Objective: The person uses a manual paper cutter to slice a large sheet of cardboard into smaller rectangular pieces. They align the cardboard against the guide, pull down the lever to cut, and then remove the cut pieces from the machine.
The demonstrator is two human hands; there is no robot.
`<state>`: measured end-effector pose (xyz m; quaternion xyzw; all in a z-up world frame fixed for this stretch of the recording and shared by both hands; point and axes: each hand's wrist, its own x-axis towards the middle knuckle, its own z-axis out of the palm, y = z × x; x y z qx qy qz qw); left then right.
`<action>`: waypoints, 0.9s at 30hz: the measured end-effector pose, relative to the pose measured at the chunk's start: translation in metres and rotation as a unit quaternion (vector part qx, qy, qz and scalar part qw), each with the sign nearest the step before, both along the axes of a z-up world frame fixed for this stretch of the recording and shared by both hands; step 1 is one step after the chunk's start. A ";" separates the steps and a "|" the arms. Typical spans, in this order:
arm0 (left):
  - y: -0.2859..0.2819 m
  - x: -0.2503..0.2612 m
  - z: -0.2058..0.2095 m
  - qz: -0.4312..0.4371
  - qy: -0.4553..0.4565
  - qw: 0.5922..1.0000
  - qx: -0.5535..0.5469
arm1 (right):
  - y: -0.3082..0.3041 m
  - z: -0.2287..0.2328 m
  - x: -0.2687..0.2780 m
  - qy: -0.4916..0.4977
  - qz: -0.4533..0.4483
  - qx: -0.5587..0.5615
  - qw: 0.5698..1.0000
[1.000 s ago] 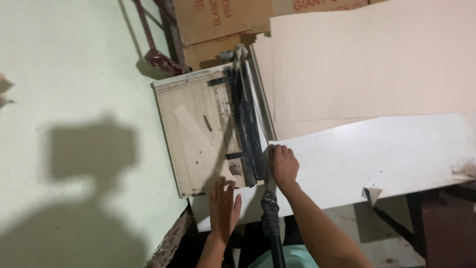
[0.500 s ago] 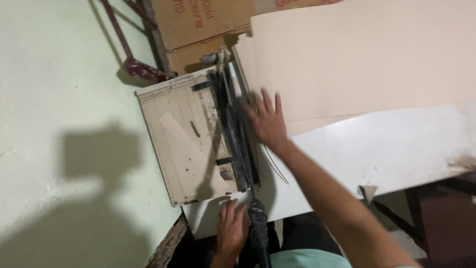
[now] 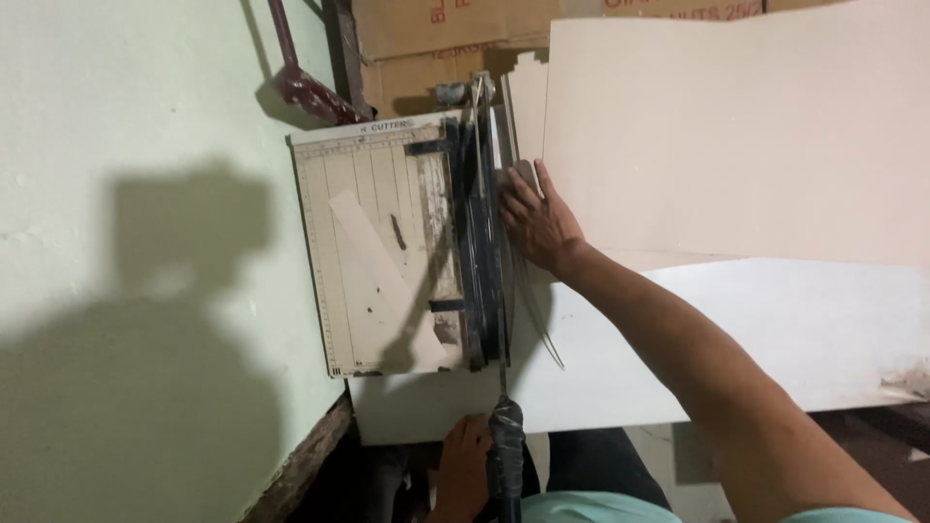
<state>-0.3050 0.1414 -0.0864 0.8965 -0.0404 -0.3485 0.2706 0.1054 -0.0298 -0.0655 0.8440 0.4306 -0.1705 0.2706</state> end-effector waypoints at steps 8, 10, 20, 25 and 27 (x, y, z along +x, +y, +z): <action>-0.010 0.025 0.023 0.119 0.219 0.968 0.013 | -0.006 -0.006 0.009 -0.032 0.008 0.081 0.996; -0.012 0.022 0.034 0.143 0.205 0.968 0.006 | -0.005 -0.004 0.010 -0.016 0.007 0.074 0.997; -0.038 0.010 0.004 0.156 0.042 0.987 -0.021 | 0.000 -0.008 0.033 0.043 -0.005 0.074 0.996; -0.047 0.017 0.007 0.191 -0.005 0.980 -0.049 | 0.003 0.049 0.007 0.051 0.125 -0.073 0.988; -0.044 0.022 0.010 0.170 -0.007 0.985 -0.044 | 0.001 0.062 -0.010 0.056 0.170 -0.126 0.976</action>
